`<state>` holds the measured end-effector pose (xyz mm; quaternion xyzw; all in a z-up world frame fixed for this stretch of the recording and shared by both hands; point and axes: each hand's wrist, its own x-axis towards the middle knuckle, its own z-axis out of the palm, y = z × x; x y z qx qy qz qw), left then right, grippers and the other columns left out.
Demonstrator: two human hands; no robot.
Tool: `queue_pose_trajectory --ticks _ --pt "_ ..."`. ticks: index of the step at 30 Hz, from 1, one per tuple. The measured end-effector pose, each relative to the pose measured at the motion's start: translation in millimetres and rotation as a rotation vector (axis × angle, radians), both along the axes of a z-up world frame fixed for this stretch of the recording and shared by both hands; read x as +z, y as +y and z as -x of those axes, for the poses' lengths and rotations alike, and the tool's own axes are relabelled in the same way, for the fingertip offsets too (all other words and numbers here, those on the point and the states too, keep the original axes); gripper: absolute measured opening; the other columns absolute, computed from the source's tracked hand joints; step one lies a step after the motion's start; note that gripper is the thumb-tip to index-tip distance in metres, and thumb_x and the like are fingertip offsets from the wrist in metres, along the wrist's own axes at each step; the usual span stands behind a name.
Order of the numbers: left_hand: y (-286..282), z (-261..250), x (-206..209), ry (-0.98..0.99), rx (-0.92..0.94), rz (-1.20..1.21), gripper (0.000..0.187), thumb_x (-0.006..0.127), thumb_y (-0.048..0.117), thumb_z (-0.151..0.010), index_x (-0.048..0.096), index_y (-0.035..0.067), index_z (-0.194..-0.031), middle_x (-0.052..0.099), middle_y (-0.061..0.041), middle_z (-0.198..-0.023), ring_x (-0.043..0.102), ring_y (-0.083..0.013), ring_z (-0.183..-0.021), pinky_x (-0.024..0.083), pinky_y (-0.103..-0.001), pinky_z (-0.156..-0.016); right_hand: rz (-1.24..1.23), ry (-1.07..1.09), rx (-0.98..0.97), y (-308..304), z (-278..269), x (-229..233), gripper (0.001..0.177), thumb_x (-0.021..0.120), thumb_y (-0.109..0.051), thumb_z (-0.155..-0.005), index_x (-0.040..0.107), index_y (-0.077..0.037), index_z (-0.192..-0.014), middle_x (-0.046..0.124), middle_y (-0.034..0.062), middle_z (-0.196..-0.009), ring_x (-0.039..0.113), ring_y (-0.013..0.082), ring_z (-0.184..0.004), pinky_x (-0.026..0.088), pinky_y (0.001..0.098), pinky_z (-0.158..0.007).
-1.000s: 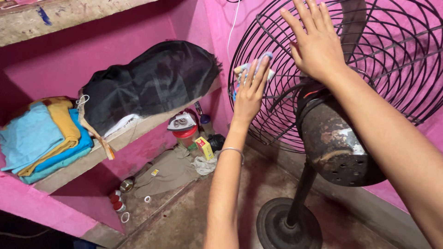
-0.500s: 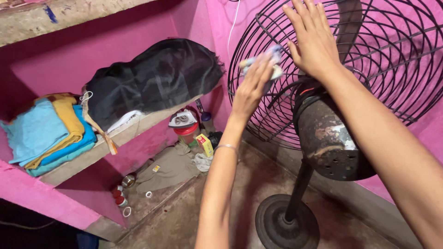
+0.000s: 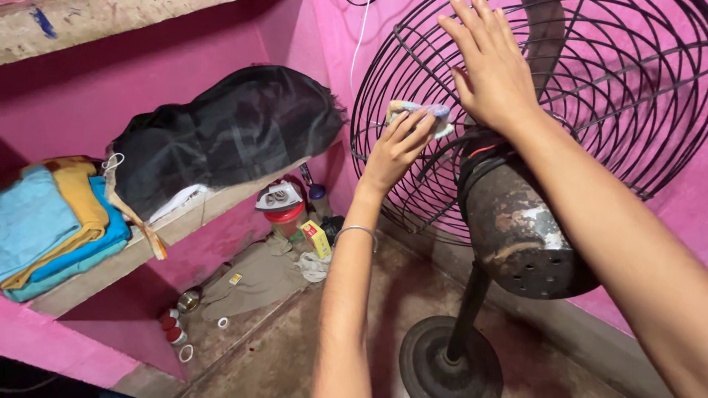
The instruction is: The person wipes the metal cage of a standing fan with a blue cloth. They rotate the fan head to access different sections and continue wiping the cage throughout the clip.
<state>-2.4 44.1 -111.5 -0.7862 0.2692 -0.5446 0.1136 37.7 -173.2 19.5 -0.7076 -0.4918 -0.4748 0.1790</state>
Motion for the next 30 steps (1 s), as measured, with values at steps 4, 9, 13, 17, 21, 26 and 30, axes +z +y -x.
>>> queue_pose_trajectory --ticks 4,9,13,17,21,26,30 --pt "4 1 -18 0.012 -0.018 0.040 0.025 0.064 0.008 -0.097 0.074 0.004 -0.120 0.056 -0.005 -0.147 0.050 -0.0251 -0.140 0.040 -0.045 -0.120 0.004 -0.001 0.004 -3 1 -2 0.071 0.073 -0.004 -0.092 0.046 -0.007 -0.158 0.039 0.0154 -0.167 0.033 0.0375 -0.156 0.025 0.0516 -0.132" --pt "6 9 -56 -0.023 -0.049 0.154 0.027 0.065 0.005 -0.096 0.073 0.003 -0.122 0.059 -0.004 -0.141 0.054 -0.0251 -0.136 0.045 -0.042 -0.117 -0.011 -0.072 -0.013 -2 0 -4 0.068 0.075 -0.005 -0.090 0.050 -0.006 -0.153 0.045 0.0157 -0.161 0.038 0.0388 -0.151 0.034 0.0485 -0.126" --pt "-18 16 -76 0.024 -0.036 0.438 0.043 0.063 -0.003 -0.084 0.070 0.003 -0.125 0.061 -0.008 -0.139 0.056 -0.0277 -0.133 0.046 -0.043 -0.114 -0.013 -0.030 -0.044 2 2 -7 0.058 0.075 -0.003 -0.093 0.053 -0.006 -0.146 0.054 0.0165 -0.150 0.049 0.0401 -0.139 0.044 0.0479 -0.113" --pt "-36 39 -71 0.022 -0.057 0.613 0.048 0.063 -0.010 -0.083 0.066 0.003 -0.129 0.059 -0.012 -0.139 0.055 -0.0327 -0.131 0.045 -0.044 -0.113 0.063 0.199 -0.234 18 16 9 0.057 0.070 -0.001 -0.095 0.051 0.000 -0.148 0.056 0.0282 -0.131 0.053 0.0477 -0.121 0.045 0.0558 -0.099" --pt "-30 66 -73 -0.218 -0.066 0.917 0.047 0.059 -0.015 -0.078 0.066 0.003 -0.120 0.058 -0.015 -0.136 0.056 -0.0356 -0.130 0.045 -0.043 -0.112 -0.089 -0.060 0.136 54 69 -41 0.068 0.065 0.009 -0.074 0.048 0.006 -0.140 0.051 0.0313 -0.135 0.048 0.0489 -0.126 0.045 0.0506 -0.105" --pt "-19 76 -97 -0.286 -0.189 1.248 0.033 0.062 -0.011 -0.084 0.067 0.003 -0.113 0.062 -0.014 -0.126 0.064 -0.0341 -0.120 0.051 -0.041 -0.104 -0.066 0.470 0.073 86 130 -168 0.048 0.063 0.005 -0.087 0.052 0.002 -0.133 0.052 0.0244 -0.127 0.051 0.0442 -0.125 0.042 0.0503 -0.106" --pt "-12 67 -106 -0.184 -0.233 1.258 0.033 0.063 -0.010 -0.083 0.068 0.002 -0.113 0.068 -0.015 -0.122 0.067 -0.0334 -0.119 0.051 -0.040 -0.105 0.020 0.222 -0.167 76 99 -221 0.078 0.070 -0.005 -0.065 0.046 0.005 -0.138 0.048 0.0279 -0.140 0.044 0.0473 -0.132 0.035 0.0558 -0.108"
